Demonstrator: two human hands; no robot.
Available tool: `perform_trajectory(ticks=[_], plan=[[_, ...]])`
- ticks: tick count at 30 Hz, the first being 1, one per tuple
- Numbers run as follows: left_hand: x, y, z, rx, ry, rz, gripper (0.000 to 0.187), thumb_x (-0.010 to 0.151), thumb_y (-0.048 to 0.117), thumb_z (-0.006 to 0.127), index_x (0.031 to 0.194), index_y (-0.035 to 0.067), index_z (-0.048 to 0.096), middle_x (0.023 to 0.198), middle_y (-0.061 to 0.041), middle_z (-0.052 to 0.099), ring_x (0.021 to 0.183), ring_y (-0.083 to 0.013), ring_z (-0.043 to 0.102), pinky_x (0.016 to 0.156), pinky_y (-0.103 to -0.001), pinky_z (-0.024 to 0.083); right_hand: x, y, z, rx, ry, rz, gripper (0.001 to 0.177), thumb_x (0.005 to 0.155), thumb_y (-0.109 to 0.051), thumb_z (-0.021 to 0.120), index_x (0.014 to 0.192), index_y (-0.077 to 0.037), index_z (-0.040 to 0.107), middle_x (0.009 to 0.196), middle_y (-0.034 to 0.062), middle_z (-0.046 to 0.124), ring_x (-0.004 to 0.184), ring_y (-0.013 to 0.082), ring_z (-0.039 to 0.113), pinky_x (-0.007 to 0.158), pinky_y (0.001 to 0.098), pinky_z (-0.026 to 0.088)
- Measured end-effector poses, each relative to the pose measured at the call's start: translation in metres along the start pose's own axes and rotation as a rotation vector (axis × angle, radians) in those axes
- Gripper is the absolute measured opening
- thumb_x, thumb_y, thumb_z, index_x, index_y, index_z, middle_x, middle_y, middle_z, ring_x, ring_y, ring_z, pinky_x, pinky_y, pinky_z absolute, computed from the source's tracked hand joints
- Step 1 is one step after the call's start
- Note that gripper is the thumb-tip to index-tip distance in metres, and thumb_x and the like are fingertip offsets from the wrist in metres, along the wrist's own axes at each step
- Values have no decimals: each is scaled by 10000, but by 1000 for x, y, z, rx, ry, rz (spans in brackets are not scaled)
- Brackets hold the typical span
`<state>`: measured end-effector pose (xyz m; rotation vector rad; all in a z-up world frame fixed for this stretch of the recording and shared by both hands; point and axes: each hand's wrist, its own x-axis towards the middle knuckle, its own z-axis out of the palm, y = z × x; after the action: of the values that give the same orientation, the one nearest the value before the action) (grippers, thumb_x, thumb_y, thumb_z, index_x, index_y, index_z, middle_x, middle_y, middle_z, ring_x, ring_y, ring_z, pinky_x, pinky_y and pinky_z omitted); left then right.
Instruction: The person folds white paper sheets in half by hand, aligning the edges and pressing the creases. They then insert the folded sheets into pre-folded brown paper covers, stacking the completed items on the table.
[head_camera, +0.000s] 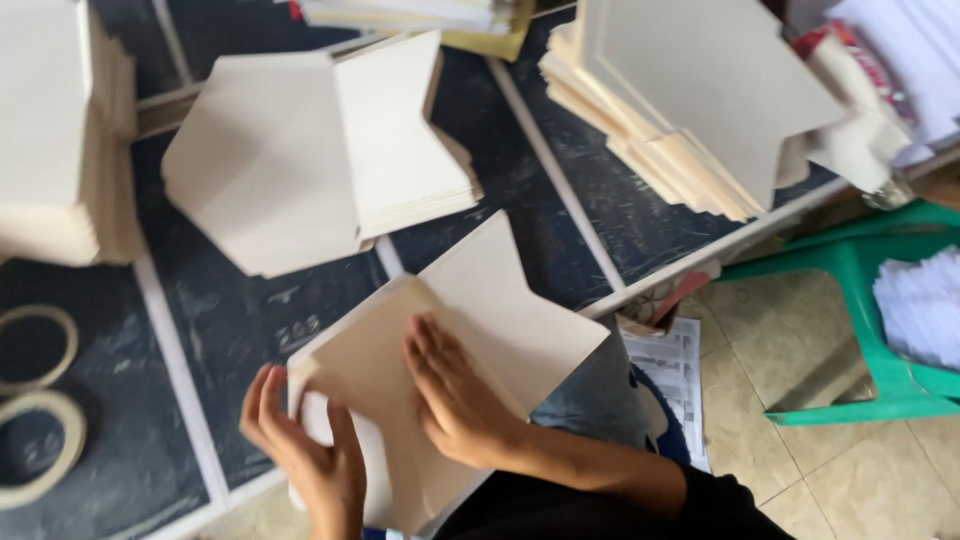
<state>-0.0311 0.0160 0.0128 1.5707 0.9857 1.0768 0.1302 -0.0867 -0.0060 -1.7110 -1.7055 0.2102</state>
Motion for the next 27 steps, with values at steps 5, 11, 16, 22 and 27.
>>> perform_trajectory(ticks=[5, 11, 16, 22, 27], plan=[[0, 27, 34, 629, -429, 623, 443, 1056, 44, 554, 1495, 2, 516, 1374, -165, 650, 1103, -315, 674, 919, -402, 594, 18, 7, -39, 561, -174, 207, 670, 1089, 81, 474, 1698, 36, 197, 1810, 241, 139, 1701, 372, 79, 1403, 469, 92], [-8, 24, 63, 1110, -465, 651, 849, 833, 429, 783, 1620, 420, 466, 1660, 45, 494, 1275, -351, 526, 879, -526, 562, -4, 64, -91, -57, 121, 272, 373, 1015, -67, 660, 1387, -33, 679, 1362, 139, 715, 1262, 304, 662, 1107, 419, 552], [3, 16, 71, 1036, -508, 669, 876, 711, 378, 675, 1571, 441, 522, 1607, 93, 548, 1265, -302, 520, 895, -528, 440, -38, 105, -93, -273, 57, 418, 732, 924, -376, 872, 1480, -25, 548, 1339, 151, 587, 1206, 346, 574, 978, 478, 561], [6, 13, 74, 740, -585, 716, 640, 743, 260, 645, 1380, 278, 710, 1552, 44, 635, 1408, -315, 521, 1148, -608, 314, -32, 104, -93, -324, 2, 432, 657, 866, -370, 927, 1344, -33, 627, 1208, 114, 609, 1091, 340, 586, 916, 456, 527], [6, 18, 65, 724, -613, 693, 467, 817, 230, 669, 1273, 218, 770, 1460, -4, 692, 1390, -347, 529, 1168, -706, 274, -29, 111, -91, -434, -110, 490, 703, 815, -465, 960, 1306, -69, 650, 1170, 96, 629, 1078, 343, 626, 913, 448, 549]])
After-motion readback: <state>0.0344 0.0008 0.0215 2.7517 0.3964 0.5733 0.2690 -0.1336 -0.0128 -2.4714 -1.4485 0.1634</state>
